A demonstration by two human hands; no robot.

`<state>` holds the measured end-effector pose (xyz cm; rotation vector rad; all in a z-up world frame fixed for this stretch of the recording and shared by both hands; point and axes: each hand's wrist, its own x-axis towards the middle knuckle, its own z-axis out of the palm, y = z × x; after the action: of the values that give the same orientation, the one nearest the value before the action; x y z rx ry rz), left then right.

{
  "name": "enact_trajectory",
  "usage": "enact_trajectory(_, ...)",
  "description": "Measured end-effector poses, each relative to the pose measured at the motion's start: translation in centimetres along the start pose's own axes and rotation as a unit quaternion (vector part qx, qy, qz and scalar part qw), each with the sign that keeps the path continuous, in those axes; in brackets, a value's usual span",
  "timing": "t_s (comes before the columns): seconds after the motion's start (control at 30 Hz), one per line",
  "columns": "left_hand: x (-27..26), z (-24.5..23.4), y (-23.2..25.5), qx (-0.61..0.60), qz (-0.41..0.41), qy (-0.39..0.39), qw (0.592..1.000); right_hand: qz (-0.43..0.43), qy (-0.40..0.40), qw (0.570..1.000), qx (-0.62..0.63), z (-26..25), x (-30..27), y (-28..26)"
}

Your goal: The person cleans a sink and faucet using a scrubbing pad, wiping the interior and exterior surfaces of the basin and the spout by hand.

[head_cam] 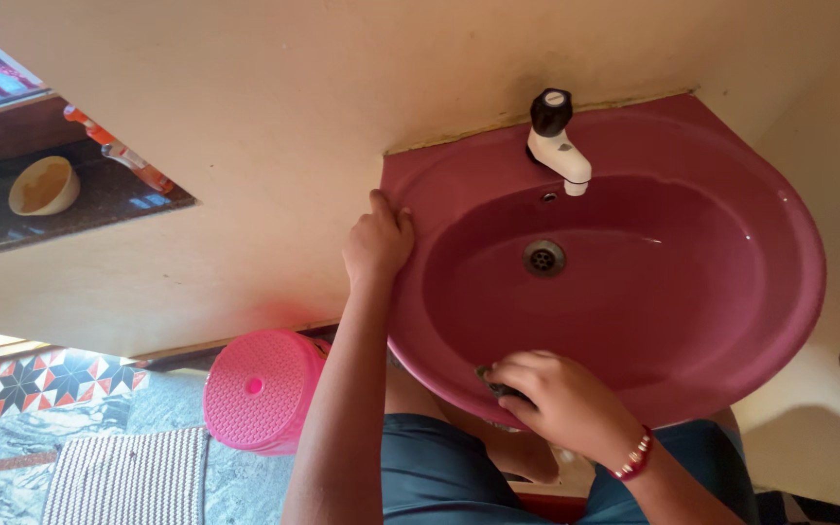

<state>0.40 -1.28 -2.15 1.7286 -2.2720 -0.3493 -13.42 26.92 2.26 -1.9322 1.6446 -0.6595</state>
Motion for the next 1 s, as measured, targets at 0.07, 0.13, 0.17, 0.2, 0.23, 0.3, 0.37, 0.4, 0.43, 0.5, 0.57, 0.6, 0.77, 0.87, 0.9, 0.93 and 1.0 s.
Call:
enact_trajectory(0.07, 0.0, -0.1, -0.2, -0.007, -0.002, -0.002, 1.0, 0.0, -0.019, 1.0, -0.024, 0.4, 1.1, -0.7)
enact_trajectory(0.13, 0.1, 0.1, -0.1, -0.013, -0.009, -0.005, 1.0, -0.019, -0.017, 0.999, -0.046, 1.4, 2.5, -1.5)
enact_trajectory(0.17, 0.0, 0.1, -0.1, -0.017, -0.008, -0.004, 1.0, -0.039, -0.011, 0.997, -0.069, 1.9, 3.3, -1.8)
enact_trajectory(0.2, -0.1, 0.0, -0.2, -0.008, -0.005, 0.002, 1.0, -0.037, -0.011, 0.997, -0.073, 2.5, 3.8, -2.1)
enact_trajectory(0.23, -0.1, -0.1, 0.0, 0.0, -0.001, 0.01, 1.0, -0.063, -0.006, 0.991, -0.119, 3.1, 4.1, -2.5)
enact_trajectory(0.3, -0.2, -0.4, 0.1, -0.004, -0.002, 0.002, 1.0, -0.089, 0.0, 0.982, -0.166, 3.8, 3.8, -2.8)
enact_trajectory(0.37, -0.3, -0.4, 0.3, -0.003, -0.008, -0.007, 1.0, -0.139, 0.082, 0.964, -0.211, 4.4, 3.2, -2.9)
enact_trajectory(0.4, -0.2, -0.4, 0.3, -0.002, -0.01, -0.01, 1.0, -0.14, 0.081, 0.964, -0.211, 4.5, 2.7, -2.8)
enact_trajectory(0.43, -0.2, -0.4, 0.2, 0.001, -0.013, -0.013, 1.0, -0.144, 0.09, 0.962, -0.212, 4.5, 2.1, -2.7)
enact_trajectory(0.5, -0.2, -0.2, 0.1, 0.004, -0.006, -0.002, 1.0, -0.151, 0.1, 0.96, -0.212, 4.1, 0.9, -2.5)
enact_trajectory(0.57, -0.1, 0.0, 0.0, 0.008, 0.004, 0.011, 1.0, -0.106, 0.099, 0.975, -0.167, 3.3, 0.1, -2.6)
enact_trajectory(0.6, -0.1, 0.0, 0.1, 0.013, 0.001, 0.008, 1.0, -0.108, 0.101, 0.975, -0.167, 3.0, 0.4, -2.8)
enact_trajectory(0.77, 0.1, 0.7, -0.2, 0.019, 0.002, 0.023, 1.0, -0.051, -0.014, 0.983, -0.173, 2.9, 4.9, -3.5)
enact_trajectory(0.87, 0.1, 1.7, -1.0, 0.018, 0.012, 0.044, 0.999, -0.098, 0.017, 0.978, -0.186, 3.3, 8.2, -2.4)
enact_trajectory(0.9, 0.4, 1.8, -1.2, -0.009, 0.004, 0.039, 0.999, -0.099, 0.045, 0.98, -0.167, 3.7, 9.5, -2.2)
enact_trajectory(0.93, 0.6, 1.8, -1.4, -0.036, -0.004, 0.033, 0.999, -0.1, 0.04, 0.981, -0.164, 4.0, 10.5, -2.0)
enact_trajectory(1.0, 1.0, 1.8, -1.6, -0.076, -0.025, 0.041, 0.996, -0.116, 0.098, 0.972, -0.178, 4.6, 12.3, -1.2)
